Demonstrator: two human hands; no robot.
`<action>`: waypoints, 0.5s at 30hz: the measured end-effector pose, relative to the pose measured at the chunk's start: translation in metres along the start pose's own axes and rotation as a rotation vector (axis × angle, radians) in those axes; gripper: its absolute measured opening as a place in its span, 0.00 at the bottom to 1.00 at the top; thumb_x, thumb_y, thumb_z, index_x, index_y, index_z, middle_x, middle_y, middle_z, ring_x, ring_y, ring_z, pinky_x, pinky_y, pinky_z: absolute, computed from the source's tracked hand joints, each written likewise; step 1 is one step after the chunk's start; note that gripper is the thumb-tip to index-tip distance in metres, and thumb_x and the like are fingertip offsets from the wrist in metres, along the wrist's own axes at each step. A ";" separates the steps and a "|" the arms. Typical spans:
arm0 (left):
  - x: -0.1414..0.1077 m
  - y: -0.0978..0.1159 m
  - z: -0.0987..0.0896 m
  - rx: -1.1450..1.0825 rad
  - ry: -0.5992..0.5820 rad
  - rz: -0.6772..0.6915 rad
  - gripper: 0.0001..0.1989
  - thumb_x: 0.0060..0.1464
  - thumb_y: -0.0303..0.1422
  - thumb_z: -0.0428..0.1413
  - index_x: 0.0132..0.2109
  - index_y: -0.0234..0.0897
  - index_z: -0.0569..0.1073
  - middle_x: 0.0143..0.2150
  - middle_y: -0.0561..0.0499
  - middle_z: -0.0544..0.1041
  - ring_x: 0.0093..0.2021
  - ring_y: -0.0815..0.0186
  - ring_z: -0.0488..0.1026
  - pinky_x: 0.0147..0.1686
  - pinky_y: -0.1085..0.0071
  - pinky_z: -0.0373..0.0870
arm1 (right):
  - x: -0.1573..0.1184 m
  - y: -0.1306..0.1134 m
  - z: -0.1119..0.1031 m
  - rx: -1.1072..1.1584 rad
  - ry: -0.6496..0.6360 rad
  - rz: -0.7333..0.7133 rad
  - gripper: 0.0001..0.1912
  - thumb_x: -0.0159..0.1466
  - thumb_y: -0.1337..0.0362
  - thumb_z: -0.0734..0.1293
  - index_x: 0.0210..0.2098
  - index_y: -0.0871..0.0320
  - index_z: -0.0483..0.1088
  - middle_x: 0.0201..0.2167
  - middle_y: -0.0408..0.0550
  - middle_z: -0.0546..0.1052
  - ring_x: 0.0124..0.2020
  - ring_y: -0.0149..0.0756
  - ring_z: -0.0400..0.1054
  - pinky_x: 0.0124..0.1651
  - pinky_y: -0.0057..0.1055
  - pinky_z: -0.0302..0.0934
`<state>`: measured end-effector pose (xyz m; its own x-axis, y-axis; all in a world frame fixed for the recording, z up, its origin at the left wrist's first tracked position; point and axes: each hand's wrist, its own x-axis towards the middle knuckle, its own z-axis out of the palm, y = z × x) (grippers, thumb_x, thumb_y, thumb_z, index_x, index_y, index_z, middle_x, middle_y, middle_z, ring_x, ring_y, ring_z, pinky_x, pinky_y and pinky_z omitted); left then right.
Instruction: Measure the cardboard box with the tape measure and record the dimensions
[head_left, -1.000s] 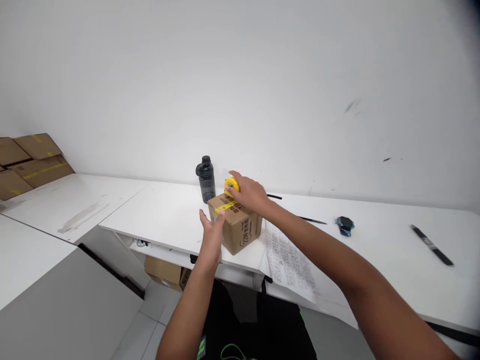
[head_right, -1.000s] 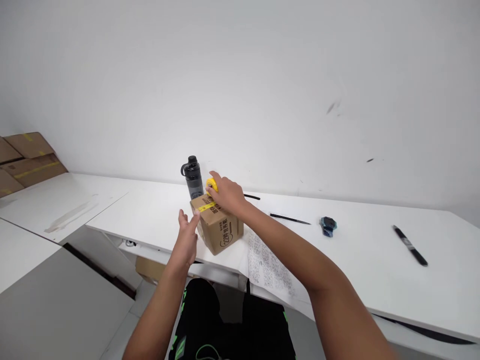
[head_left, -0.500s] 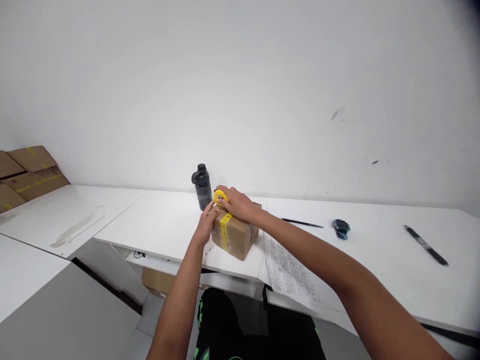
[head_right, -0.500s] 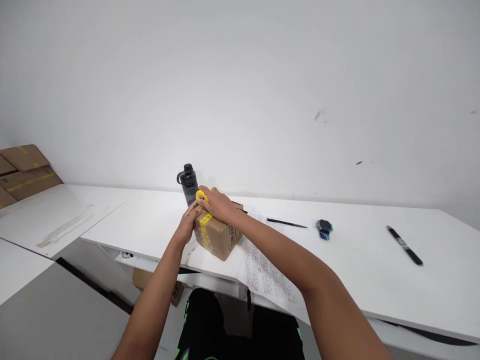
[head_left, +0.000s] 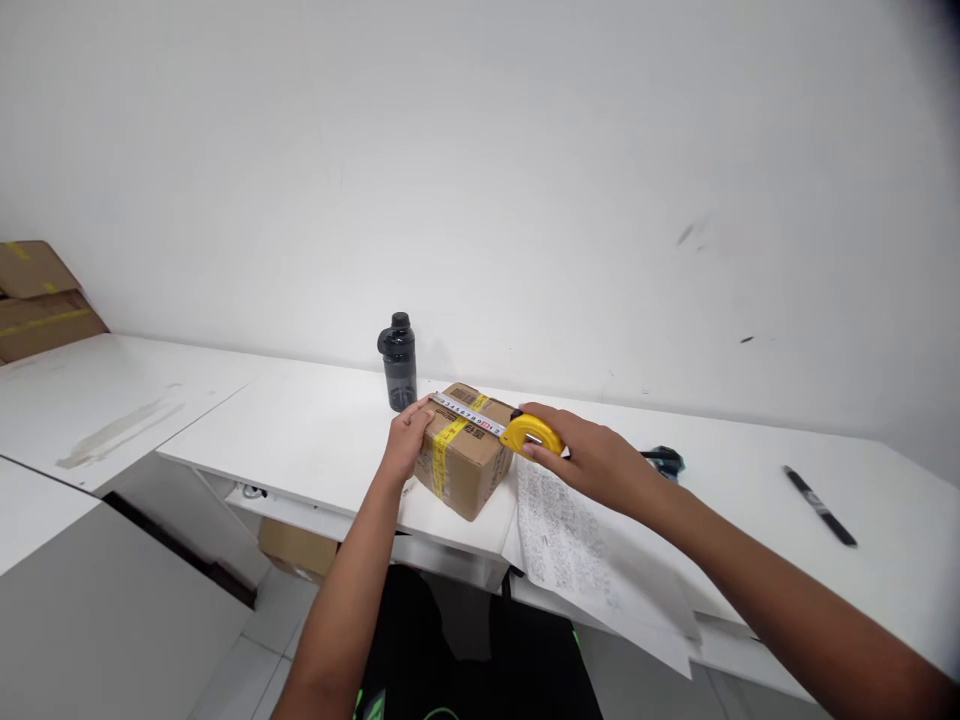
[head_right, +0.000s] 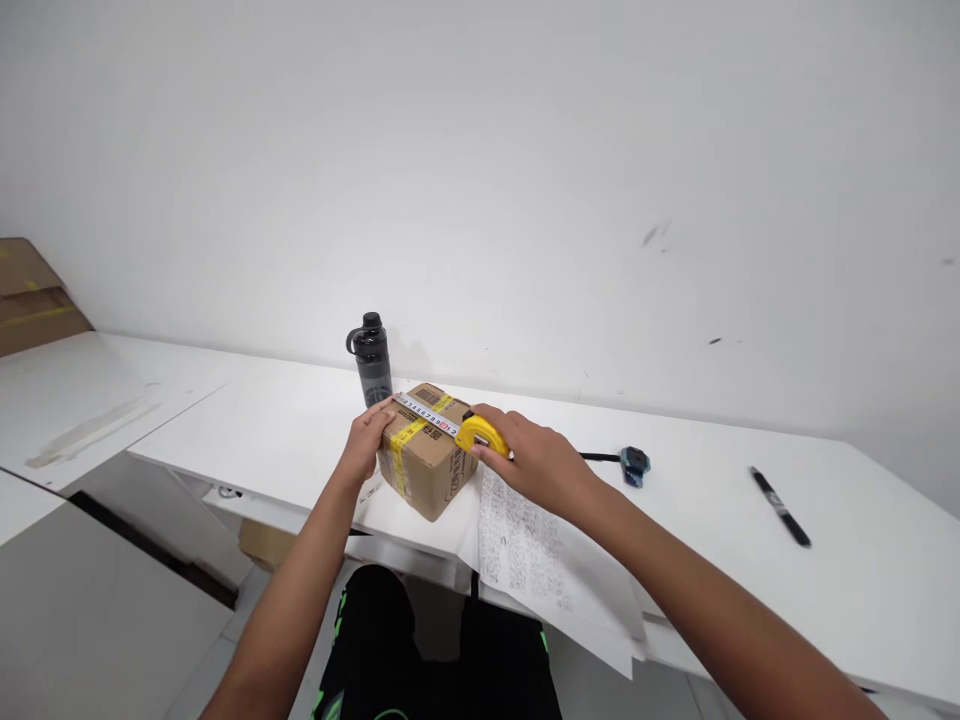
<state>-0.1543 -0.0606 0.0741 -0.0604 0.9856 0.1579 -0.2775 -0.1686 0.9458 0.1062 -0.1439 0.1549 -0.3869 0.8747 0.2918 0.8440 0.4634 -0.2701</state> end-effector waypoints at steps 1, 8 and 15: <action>0.001 0.000 0.000 -0.003 -0.002 0.002 0.23 0.47 0.36 0.61 0.52 0.35 0.76 0.50 0.45 0.78 0.44 0.61 0.74 0.46 0.66 0.68 | -0.005 0.002 0.001 -0.001 0.015 0.005 0.21 0.68 0.52 0.56 0.59 0.46 0.57 0.45 0.48 0.75 0.37 0.40 0.72 0.33 0.33 0.63; 0.001 0.003 0.003 -0.003 0.001 0.013 0.23 0.46 0.37 0.61 0.51 0.35 0.77 0.53 0.44 0.76 0.47 0.59 0.73 0.47 0.65 0.68 | -0.001 -0.001 0.002 0.004 0.061 0.040 0.23 0.66 0.52 0.59 0.60 0.46 0.59 0.46 0.48 0.76 0.39 0.42 0.73 0.35 0.35 0.65; -0.001 0.004 0.004 0.007 -0.005 0.001 0.24 0.47 0.37 0.61 0.53 0.34 0.75 0.52 0.44 0.77 0.47 0.59 0.74 0.49 0.63 0.68 | 0.065 -0.021 0.020 0.062 0.015 -0.021 0.26 0.66 0.50 0.59 0.61 0.50 0.57 0.49 0.49 0.76 0.42 0.44 0.72 0.36 0.33 0.62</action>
<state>-0.1521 -0.0627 0.0789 -0.0559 0.9854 0.1608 -0.2707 -0.1700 0.9475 0.0554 -0.0938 0.1613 -0.3983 0.8625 0.3122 0.8109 0.4902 -0.3197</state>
